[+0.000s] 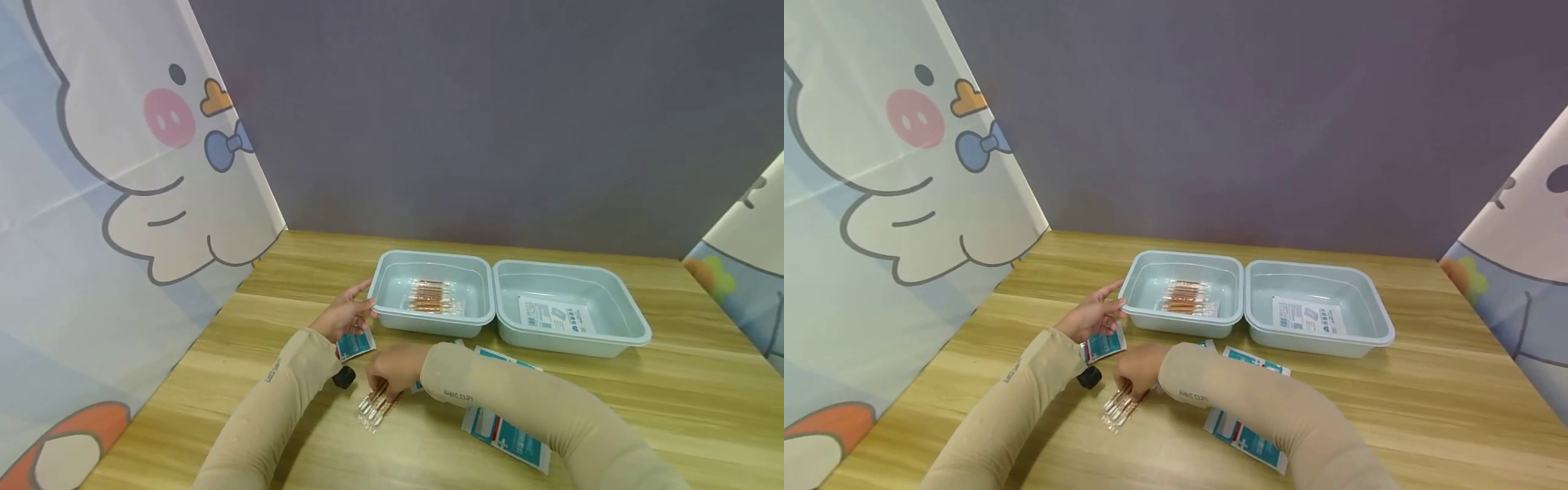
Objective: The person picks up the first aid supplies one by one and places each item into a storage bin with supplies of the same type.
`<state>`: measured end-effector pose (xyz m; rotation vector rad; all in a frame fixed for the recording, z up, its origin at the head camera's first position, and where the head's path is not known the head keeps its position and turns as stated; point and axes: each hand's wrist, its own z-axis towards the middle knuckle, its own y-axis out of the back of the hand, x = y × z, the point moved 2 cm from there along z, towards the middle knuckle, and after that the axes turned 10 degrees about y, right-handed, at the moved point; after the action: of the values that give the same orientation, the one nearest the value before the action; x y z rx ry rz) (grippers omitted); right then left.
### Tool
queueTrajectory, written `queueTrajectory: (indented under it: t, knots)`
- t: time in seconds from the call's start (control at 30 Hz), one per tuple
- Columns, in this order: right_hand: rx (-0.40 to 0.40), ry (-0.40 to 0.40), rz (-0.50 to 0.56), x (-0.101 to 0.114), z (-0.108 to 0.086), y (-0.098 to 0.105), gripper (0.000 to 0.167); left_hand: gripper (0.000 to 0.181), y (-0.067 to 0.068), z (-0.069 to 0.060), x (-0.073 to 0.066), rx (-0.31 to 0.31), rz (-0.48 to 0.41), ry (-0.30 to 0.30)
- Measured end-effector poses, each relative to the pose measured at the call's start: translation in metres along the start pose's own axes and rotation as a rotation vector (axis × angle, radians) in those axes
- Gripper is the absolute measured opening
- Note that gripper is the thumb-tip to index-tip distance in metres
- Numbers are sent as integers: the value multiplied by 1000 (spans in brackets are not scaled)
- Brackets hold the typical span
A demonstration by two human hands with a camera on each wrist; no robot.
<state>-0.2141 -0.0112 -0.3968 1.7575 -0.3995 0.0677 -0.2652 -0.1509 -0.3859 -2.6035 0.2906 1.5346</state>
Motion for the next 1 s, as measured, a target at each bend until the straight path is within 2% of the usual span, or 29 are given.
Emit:
queueTrajectory:
  t: [0.2, 0.4, 0.53, 0.77, 1.0]
  knots:
    - [22, -32, -96, 6, -6, 7, 21, 60, 0, -2, 2, 6, -5, -11]
    - [65, -59, -37, 8, -11, 8, 27, 61, 1, -3, 2, 7, 9, -10]
    - [67, -66, 5, 7, -15, 8, 31, 61, 2, -2, 2, 6, 6, -7]
    - [7, -22, 105, 1, -23, 1, 32, 61, 0, -1, 1, 6, 18, 2]
    - [-82, 45, 181, -7, -32, -4, 19, 60, 0, -1, 1, -12, 26, 13]
